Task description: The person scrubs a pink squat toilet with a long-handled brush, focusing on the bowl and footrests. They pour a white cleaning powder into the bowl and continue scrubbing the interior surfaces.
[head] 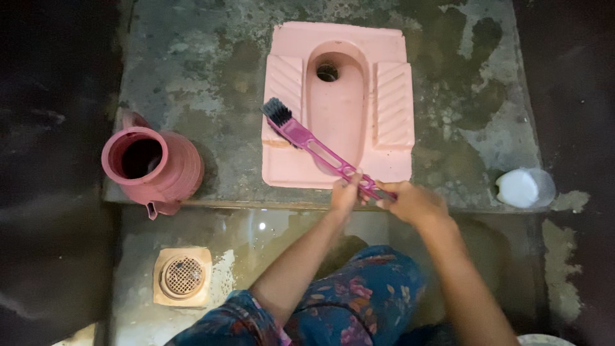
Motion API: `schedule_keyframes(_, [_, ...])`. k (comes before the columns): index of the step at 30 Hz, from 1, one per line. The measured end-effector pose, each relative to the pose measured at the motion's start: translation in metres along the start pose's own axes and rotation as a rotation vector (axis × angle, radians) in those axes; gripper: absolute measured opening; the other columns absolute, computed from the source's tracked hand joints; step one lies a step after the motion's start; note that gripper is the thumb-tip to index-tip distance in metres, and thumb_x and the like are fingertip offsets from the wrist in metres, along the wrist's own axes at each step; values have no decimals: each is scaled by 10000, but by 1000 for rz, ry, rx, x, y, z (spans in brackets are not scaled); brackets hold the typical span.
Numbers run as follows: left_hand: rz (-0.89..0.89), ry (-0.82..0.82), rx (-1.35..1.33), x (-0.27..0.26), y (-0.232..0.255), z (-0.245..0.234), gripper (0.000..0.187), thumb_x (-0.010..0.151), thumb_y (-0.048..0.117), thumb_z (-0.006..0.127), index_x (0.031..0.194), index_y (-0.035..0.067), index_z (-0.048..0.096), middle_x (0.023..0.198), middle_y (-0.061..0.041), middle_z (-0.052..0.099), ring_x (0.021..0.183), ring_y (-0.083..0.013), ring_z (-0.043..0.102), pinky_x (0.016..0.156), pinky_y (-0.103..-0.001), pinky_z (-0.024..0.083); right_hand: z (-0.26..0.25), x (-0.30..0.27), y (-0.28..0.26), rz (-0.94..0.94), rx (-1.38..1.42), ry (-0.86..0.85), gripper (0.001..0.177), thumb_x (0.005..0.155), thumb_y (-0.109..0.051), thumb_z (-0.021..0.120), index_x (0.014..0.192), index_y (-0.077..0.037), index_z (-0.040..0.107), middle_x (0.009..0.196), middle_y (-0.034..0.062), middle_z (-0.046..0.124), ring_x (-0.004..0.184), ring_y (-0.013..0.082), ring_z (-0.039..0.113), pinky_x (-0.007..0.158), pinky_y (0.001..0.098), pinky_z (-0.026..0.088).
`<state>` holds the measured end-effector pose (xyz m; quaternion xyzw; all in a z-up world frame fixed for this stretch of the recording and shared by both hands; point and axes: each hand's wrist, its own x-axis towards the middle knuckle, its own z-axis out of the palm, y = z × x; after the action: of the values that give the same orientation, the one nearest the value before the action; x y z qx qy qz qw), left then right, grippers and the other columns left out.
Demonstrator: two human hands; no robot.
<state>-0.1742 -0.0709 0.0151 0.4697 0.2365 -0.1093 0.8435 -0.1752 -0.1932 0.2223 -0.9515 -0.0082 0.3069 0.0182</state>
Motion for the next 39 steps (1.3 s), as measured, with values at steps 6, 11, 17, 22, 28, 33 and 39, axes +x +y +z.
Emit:
schedule_keyframes(6, [-27, 33, 27, 8, 4, -3, 375, 1009, 369, 619, 906, 15, 688, 676, -80, 675, 501, -152, 619, 435, -294, 486, 0, 1, -5, -21, -31, 38, 503, 856, -587, 716, 1345, -545, 604, 1263, 1, 712, 1175, 255, 681, 1020, 426, 519])
schedule_keyframes(11, [-4, 118, 134, 16, 15, -23, 370, 1006, 367, 598, 917, 22, 699, 687, -76, 688, 501, -136, 620, 422, -278, 458, 7, 16, -19, -94, 34, 59, 484, 848, -536, 728, 1320, -514, 624, 1229, -7, 730, 1139, 263, 694, 973, 425, 545])
schedule_keyframes(17, [124, 163, 35, 22, 25, -5, 297, 988, 326, 645, 869, 54, 644, 642, -62, 640, 464, -144, 563, 389, -285, 400, -6, 11, -4, -228, 65, 143, 494, 868, -491, 709, 1353, -465, 620, 1135, 62, 753, 1095, 273, 713, 950, 433, 550])
schedule_keyframes(22, [234, 58, -53, 21, 23, 35, 335, 1002, 353, 627, 807, 83, 590, 586, -30, 571, 416, -126, 499, 374, -273, 376, -24, 7, 42, -275, 229, 132, 504, 881, -373, 715, 1375, -362, 615, 1024, 83, 768, 742, 288, 739, 714, 391, 581])
schedule_keyframes(28, [221, 2, 85, 34, 17, 93, 344, 1015, 347, 626, 826, 60, 625, 599, -40, 600, 420, -120, 491, 380, -279, 357, -22, 23, 99, -303, 1046, -145, 570, 886, -76, 643, 1413, -188, 458, 676, 79, 596, 407, 155, 534, 321, 332, 401])
schedule_keyframes(33, [156, -96, 227, 58, 12, 144, 367, 987, 369, 659, 804, 50, 652, 576, -29, 581, 415, -111, 466, 373, -271, 342, -9, 37, 140, -228, 1192, -26, 618, 858, -39, 636, 1445, -189, 512, 651, 57, 557, 376, 121, 447, 302, 307, 297])
schedule_keyframes(39, [114, -136, 257, 86, -6, 182, 375, 957, 404, 685, 826, 52, 682, 619, -32, 633, 459, -110, 528, 413, -276, 396, 1, 50, 155, -144, 1227, 178, 634, 869, -68, 691, 1466, -146, 492, 650, 51, 562, 376, 120, 453, 305, 314, 312])
